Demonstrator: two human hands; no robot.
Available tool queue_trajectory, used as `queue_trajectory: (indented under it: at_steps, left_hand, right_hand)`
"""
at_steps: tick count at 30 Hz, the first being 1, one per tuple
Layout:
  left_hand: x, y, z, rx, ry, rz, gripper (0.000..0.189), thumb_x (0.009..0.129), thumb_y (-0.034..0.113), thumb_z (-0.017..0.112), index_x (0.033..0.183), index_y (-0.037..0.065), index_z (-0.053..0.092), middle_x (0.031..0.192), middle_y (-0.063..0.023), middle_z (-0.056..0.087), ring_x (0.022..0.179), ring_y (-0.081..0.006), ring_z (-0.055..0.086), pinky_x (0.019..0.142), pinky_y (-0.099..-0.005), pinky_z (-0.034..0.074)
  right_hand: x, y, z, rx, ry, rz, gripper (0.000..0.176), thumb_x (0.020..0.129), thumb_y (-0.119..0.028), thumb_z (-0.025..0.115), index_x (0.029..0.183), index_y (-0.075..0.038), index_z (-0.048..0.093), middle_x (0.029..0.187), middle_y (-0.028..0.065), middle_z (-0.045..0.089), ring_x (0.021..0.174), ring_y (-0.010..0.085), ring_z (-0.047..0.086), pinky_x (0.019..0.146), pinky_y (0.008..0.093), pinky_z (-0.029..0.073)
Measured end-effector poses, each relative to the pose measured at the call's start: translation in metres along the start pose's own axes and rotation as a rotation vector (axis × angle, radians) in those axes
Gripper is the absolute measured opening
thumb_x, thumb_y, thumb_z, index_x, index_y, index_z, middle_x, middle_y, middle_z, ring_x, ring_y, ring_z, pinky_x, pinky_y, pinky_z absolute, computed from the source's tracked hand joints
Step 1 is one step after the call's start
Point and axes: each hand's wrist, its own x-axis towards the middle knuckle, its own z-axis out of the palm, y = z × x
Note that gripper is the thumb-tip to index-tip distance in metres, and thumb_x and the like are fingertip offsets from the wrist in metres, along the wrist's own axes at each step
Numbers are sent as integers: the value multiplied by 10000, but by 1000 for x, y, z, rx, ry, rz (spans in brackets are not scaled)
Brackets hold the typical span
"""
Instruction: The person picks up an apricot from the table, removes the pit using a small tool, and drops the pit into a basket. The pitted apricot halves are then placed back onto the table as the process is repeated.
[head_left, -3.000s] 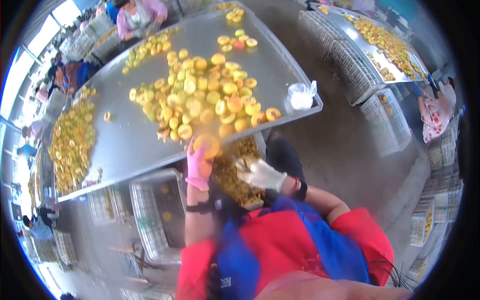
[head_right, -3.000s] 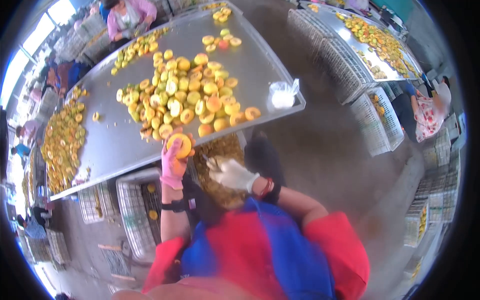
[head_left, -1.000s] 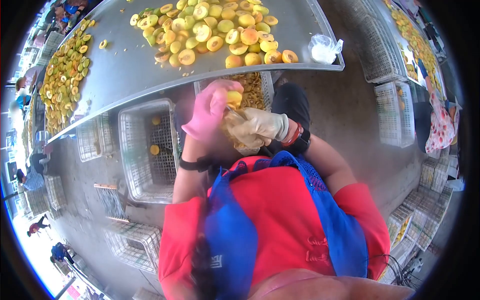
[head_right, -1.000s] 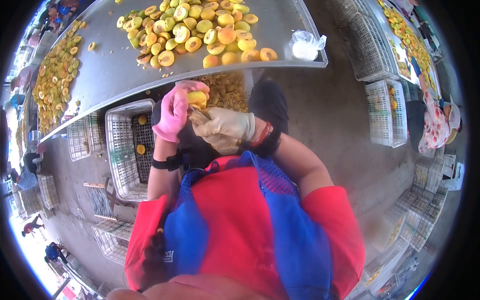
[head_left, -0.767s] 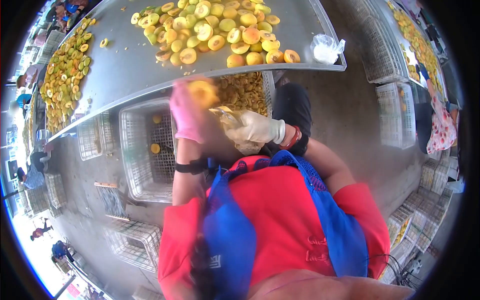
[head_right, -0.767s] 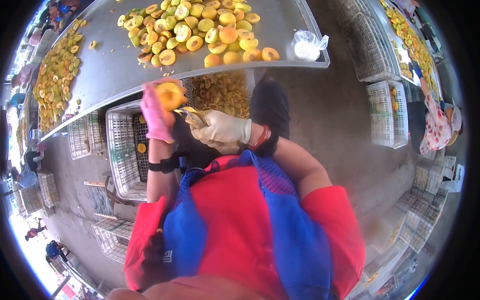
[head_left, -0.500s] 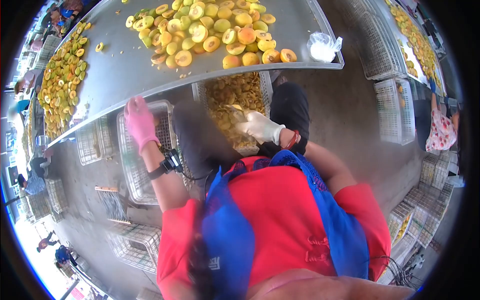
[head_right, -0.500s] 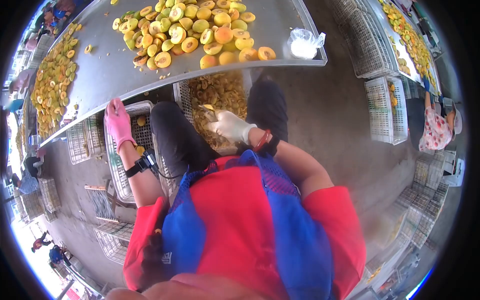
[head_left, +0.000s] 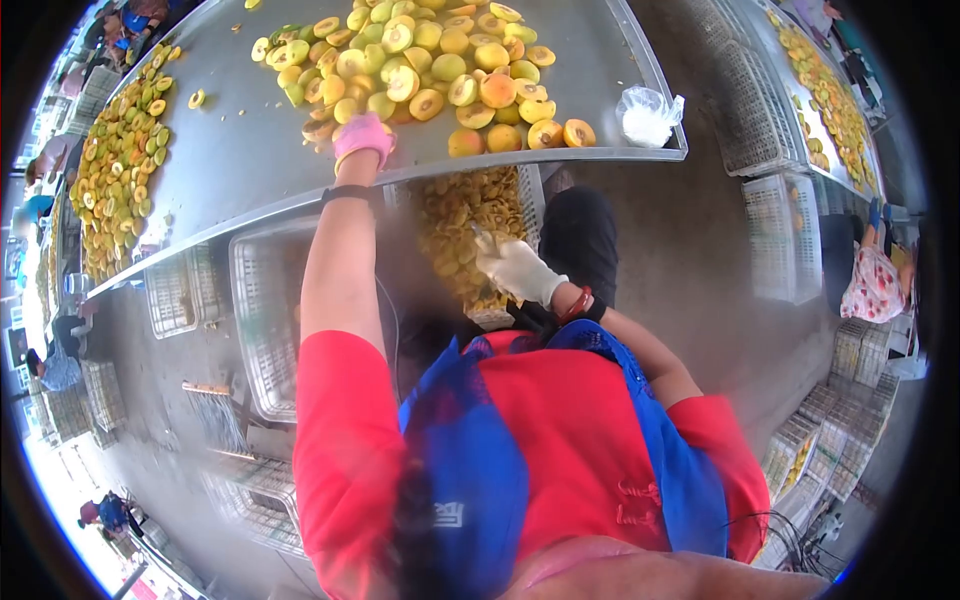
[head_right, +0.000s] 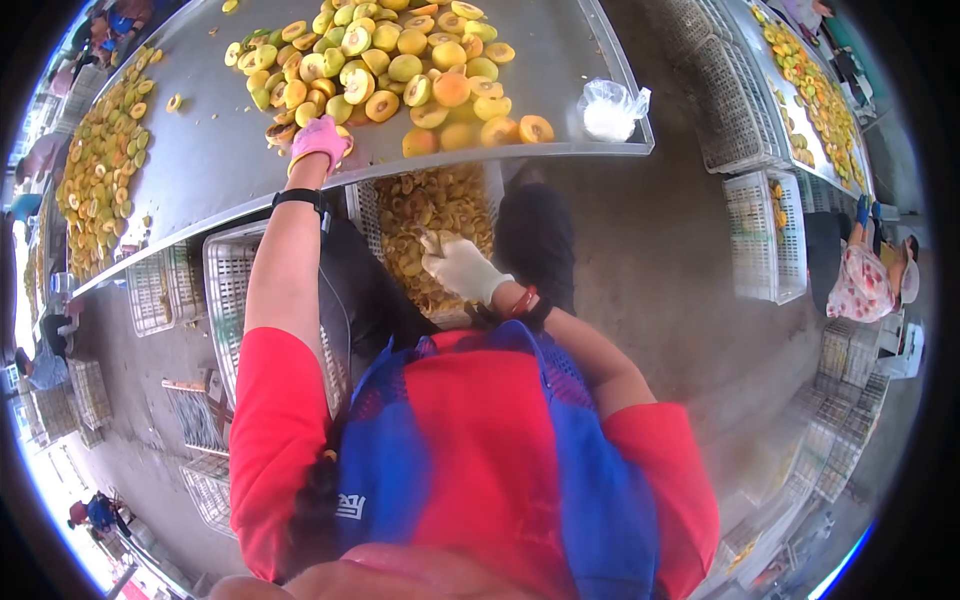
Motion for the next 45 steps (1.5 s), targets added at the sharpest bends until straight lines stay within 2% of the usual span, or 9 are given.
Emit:
queue_trajectory:
  at_steps: [5, 8, 14, 26, 29, 35, 38, 41, 45]
  left_hand:
    - [6, -10, 17, -506, -209, 36, 706, 838, 427, 750, 1333, -32, 542, 1183, -193, 671, 1086, -263, 662, 838, -400, 541]
    - [-67, 7, -17, -1269, -193, 107, 549, 871, 382, 769, 1209, 5, 556, 1040, -91, 678, 892, -160, 671, 635, -292, 523]
    - [-158, 23, -25, -1738, -192, 238, 377, 950, 328, 684, 1163, 60, 527, 1176, -137, 664, 976, -173, 663, 661, -228, 544]
    - [-200, 57, 1, -1529, 185, 483, 421, 1023, 343, 565, 1295, 23, 539, 1127, -128, 671, 951, -194, 658, 817, -312, 534]
    - [-219, 74, -12, -1792, 71, 343, 405, 1043, 344, 538, 1236, -11, 572, 1075, -139, 682, 923, -211, 665, 875, -341, 532]
    - [-231, 83, -2, -1948, 179, 417, 373, 1043, 272, 545, 1262, -30, 535, 1057, -169, 676, 903, -223, 665, 838, -361, 562]
    - [-238, 94, -9, -1913, 344, 565, 360, 1050, 264, 528, 1268, -23, 522, 1083, -165, 668, 897, -222, 665, 813, -355, 569]
    - [-241, 98, -11, -1862, 440, 577, 342, 1058, 264, 506, 1269, -5, 518, 1115, -156, 658, 892, -215, 665, 817, -350, 570]
    - [-243, 94, -11, -1837, 379, 576, 346, 1057, 292, 504, 1267, 18, 522, 1137, -153, 655, 892, -217, 667, 813, -348, 571]
  right_hand:
    - [-6, -9, 3, -39, 164, -238, 256, 936, -209, 615, 1068, 0, 548, 769, 108, 610, 633, 195, 578, 611, 353, 493]
    - [-13, -21, 3, 24, 160, -335, 250, 935, -188, 633, 1078, -4, 541, 802, 82, 598, 654, 151, 562, 614, 329, 487]
    - [-31, -53, 6, 260, 93, -344, 210, 954, -173, 635, 1054, -19, 533, 818, 4, 572, 637, 55, 500, 557, 278, 446]
    - [-21, -25, 7, -54, 313, -675, 206, 946, -196, 623, 985, -15, 533, 745, 85, 592, 659, 144, 576, 598, 355, 468]
    - [-32, -31, 9, -100, 348, -641, 195, 952, -191, 599, 943, -9, 530, 724, 99, 579, 661, 180, 609, 600, 371, 467]
    - [-60, -53, -2, 366, -141, -173, 165, 940, -141, 583, 946, 6, 508, 718, 120, 566, 627, 244, 584, 600, 401, 466]
    - [-44, -37, 12, 67, 216, -672, 159, 931, -134, 586, 941, 7, 513, 736, 99, 574, 646, 219, 584, 609, 399, 474]
    - [-49, -45, 13, -51, 336, -780, 155, 901, -111, 597, 955, 14, 523, 784, 145, 607, 679, 294, 606, 648, 417, 489]
    - [-54, -56, 8, 27, 108, -762, 204, 869, -80, 589, 1039, 17, 531, 853, 227, 626, 741, 424, 599, 690, 445, 498]
